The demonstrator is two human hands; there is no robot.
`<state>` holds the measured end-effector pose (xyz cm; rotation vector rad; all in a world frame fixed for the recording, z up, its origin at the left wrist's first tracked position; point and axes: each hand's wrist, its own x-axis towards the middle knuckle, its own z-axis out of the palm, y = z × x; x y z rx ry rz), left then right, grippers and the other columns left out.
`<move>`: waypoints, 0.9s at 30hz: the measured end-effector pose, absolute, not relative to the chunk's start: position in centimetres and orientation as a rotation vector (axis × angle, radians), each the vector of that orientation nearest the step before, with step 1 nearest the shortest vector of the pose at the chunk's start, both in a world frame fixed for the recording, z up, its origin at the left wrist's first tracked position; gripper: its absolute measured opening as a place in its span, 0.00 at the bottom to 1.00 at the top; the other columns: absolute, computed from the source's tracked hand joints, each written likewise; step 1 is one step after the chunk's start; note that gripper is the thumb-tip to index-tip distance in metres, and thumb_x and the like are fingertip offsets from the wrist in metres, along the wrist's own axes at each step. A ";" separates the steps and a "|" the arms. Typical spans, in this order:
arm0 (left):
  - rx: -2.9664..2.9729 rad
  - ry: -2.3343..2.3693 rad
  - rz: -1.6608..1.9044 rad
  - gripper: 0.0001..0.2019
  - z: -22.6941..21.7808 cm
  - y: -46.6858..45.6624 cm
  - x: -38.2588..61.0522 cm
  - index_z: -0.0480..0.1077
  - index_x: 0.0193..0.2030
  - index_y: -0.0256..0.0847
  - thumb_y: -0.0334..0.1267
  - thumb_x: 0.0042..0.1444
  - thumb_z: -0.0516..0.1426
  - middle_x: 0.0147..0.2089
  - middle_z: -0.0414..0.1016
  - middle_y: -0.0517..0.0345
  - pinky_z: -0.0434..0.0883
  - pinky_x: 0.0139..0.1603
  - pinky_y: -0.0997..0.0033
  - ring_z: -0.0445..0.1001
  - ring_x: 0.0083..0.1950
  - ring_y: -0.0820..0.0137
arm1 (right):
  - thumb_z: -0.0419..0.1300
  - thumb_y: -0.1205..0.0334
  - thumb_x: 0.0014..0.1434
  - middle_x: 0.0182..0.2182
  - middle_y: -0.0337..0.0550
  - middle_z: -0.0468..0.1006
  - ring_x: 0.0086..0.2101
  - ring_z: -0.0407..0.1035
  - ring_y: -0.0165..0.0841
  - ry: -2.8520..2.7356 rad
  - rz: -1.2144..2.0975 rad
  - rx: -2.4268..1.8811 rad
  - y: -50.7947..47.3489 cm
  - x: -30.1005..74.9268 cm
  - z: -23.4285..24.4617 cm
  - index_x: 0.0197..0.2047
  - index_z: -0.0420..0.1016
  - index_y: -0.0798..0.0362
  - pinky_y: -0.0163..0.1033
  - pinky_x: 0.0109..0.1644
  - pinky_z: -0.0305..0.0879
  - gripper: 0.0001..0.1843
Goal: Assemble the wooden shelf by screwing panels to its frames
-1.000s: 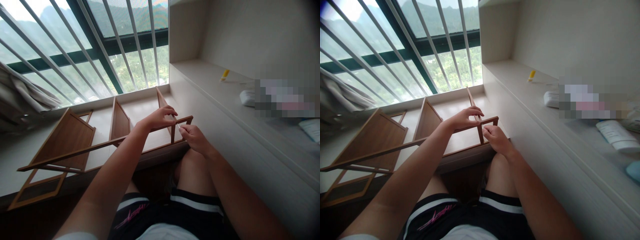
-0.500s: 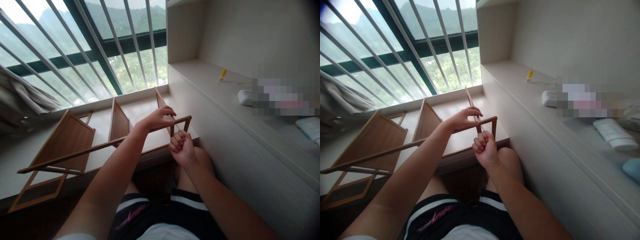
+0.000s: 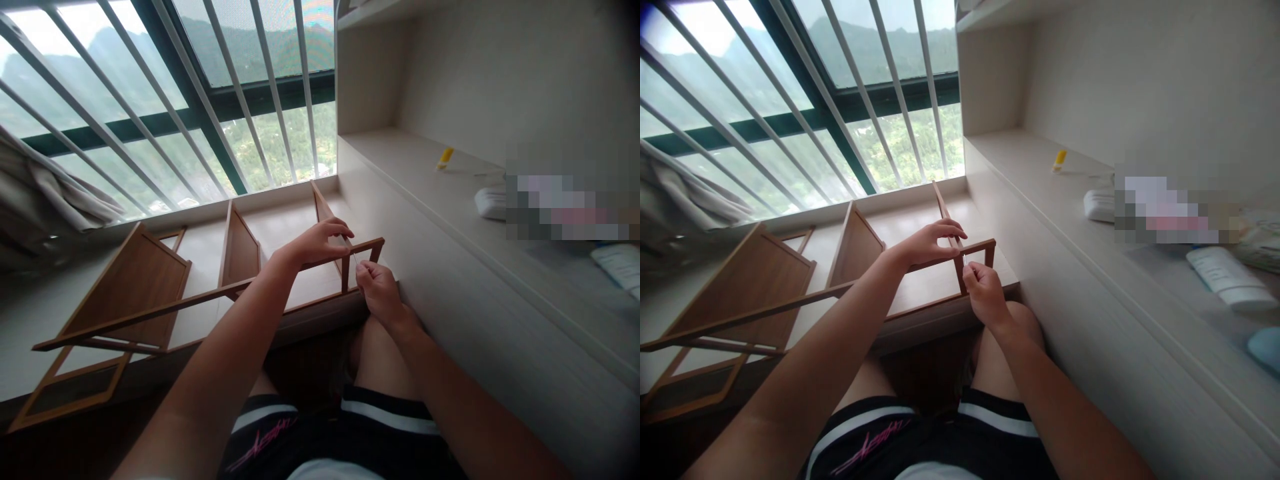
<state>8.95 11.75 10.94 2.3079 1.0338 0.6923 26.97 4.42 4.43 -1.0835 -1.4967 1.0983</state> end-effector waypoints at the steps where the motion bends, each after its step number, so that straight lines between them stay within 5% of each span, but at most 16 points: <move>1: 2.309 1.036 0.692 0.17 11.0 11.7 9.0 0.75 0.50 0.42 0.39 0.52 0.60 0.52 0.70 0.51 0.69 0.57 0.64 0.72 0.52 0.65 | 0.51 0.53 0.62 0.16 0.31 0.54 0.19 0.49 0.25 -1.513 1.086 -1.093 4.4 27.0 4.5 0.20 0.54 0.51 0.34 0.24 0.46 0.21; 15: 2.342 1.021 0.684 0.16 10.7 12.1 8.8 0.76 0.49 0.42 0.40 0.52 0.60 0.52 0.71 0.50 0.68 0.58 0.64 0.71 0.52 0.65 | 0.52 0.59 0.59 0.17 0.32 0.55 0.21 0.50 0.26 -1.938 0.936 -1.117 6.2 29.0 6.9 0.21 0.54 0.52 0.36 0.26 0.44 0.17; 22: 2.346 1.028 0.694 0.16 10.7 12.0 8.8 0.76 0.49 0.43 0.40 0.53 0.60 0.52 0.71 0.51 0.67 0.59 0.64 0.71 0.53 0.65 | 0.51 0.52 0.61 0.16 0.29 0.47 0.17 0.40 0.25 -1.067 1.612 -0.766 4.7 26.7 5.4 0.22 0.47 0.49 0.34 0.19 0.38 0.21; 27: 2.345 1.016 0.706 0.16 10.7 12.1 8.8 0.76 0.49 0.42 0.39 0.52 0.60 0.52 0.70 0.50 0.66 0.60 0.63 0.70 0.53 0.65 | 0.54 0.58 0.59 0.18 0.29 0.42 0.18 0.35 0.25 -0.520 1.838 -0.434 3.3 25.2 4.8 0.23 0.43 0.50 0.31 0.17 0.39 0.21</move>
